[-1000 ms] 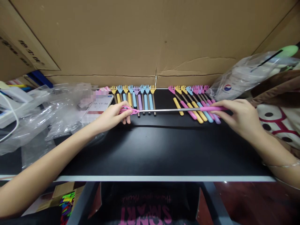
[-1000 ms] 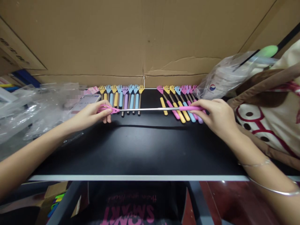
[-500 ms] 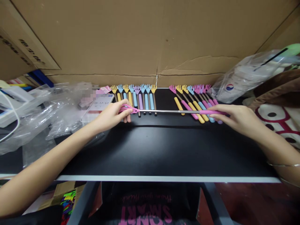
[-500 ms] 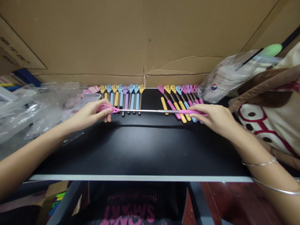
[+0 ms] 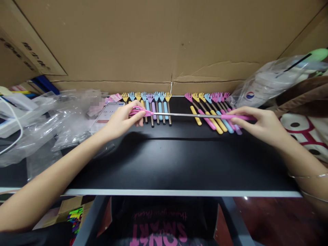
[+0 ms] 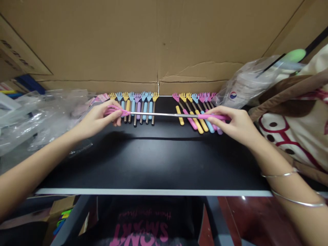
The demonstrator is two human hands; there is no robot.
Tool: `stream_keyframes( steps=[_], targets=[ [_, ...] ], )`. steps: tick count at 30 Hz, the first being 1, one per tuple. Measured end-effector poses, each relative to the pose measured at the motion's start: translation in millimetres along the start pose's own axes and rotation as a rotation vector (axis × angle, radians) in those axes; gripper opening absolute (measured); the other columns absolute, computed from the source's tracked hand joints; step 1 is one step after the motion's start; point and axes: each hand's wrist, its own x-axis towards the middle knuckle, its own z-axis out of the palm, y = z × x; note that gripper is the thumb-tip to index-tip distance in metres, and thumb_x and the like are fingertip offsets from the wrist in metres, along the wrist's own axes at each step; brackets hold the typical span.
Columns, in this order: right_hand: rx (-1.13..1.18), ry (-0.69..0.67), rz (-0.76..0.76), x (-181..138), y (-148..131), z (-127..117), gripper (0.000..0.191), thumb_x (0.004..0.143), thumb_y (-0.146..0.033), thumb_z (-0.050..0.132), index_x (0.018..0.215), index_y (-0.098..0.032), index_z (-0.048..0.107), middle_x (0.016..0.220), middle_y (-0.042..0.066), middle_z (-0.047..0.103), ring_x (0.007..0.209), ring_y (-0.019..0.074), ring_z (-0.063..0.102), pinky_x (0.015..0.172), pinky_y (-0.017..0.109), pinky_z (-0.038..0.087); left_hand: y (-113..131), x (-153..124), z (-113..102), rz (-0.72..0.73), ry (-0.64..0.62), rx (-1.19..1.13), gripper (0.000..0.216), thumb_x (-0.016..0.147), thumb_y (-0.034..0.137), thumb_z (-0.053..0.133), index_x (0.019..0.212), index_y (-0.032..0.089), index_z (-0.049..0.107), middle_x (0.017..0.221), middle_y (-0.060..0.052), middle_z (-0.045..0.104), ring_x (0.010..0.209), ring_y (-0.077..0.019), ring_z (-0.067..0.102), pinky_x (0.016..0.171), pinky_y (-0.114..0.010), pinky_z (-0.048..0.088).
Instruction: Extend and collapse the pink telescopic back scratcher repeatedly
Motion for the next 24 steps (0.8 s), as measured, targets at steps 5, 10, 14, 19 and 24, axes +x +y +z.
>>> stream_keyframes(
  steps=[5,10,14,19,24],
  targets=[
    [0.557,0.204,0.286,2.6,19.9,-12.3,0.04,0.087,-0.05,0.046,0.101,-0.02,0.067,0.098,0.012,0.07,0.095,0.022,0.064,0.084,0.036,0.047,-1.1,-3.9,-5.0,-0.05,-0.062,-0.132,0.025,0.091,0.043,0.049,0.087,0.018,0.048,0.065,0.001,0.059,0.06,-0.0121,0.055,0.06,-0.024,0.046],
    [0.779,0.205,0.364,6.2,26.1,-15.3,0.043,0.094,-0.042,0.03,0.123,-0.025,0.057,0.138,0.014,0.05,0.126,0.023,0.049,0.089,0.042,0.047,-1.5,-7.1,-4.4,-0.053,-0.064,-0.156,0.023,0.092,0.042,0.048,0.088,0.019,0.046,0.061,0.004,0.052,0.051,-0.0084,0.048,0.05,-0.02,0.04],
    [0.727,0.058,0.271,8.3,10.4,-8.6,0.048,0.095,-0.038,0.023,0.13,-0.025,0.052,0.138,0.015,0.05,0.125,0.0244,0.05,0.088,0.045,0.048,-1.1,-5.6,-3.6,-0.037,-0.072,-0.223,0.024,0.092,0.043,0.048,0.09,0.02,0.045,0.059,0.006,0.049,0.042,-0.0061,0.043,0.044,-0.02,0.039],
    [0.825,0.115,0.314,7.1,10.9,-9.9,0.041,0.095,-0.035,0.026,0.122,-0.025,0.056,0.14,0.014,0.049,0.124,0.0223,0.051,0.094,0.044,0.046,-1.3,-5.1,-4.2,-0.028,-0.08,-0.23,0.022,0.094,0.041,0.047,0.089,0.019,0.045,0.058,0.007,0.05,0.041,-0.0058,0.044,0.047,-0.021,0.044],
    [0.931,0.041,0.467,3.7,1.4,-2.5,0.022,0.082,-0.032,0.057,0.102,-0.025,0.061,0.116,0.008,0.066,0.107,0.0225,0.063,0.084,0.039,0.054,1.5,-6.3,-4.7,-0.05,-0.081,-0.221,0.022,0.093,0.04,0.047,0.087,0.019,0.044,0.059,0.005,0.054,0.042,-0.0071,0.049,0.045,-0.021,0.043]
  ],
)
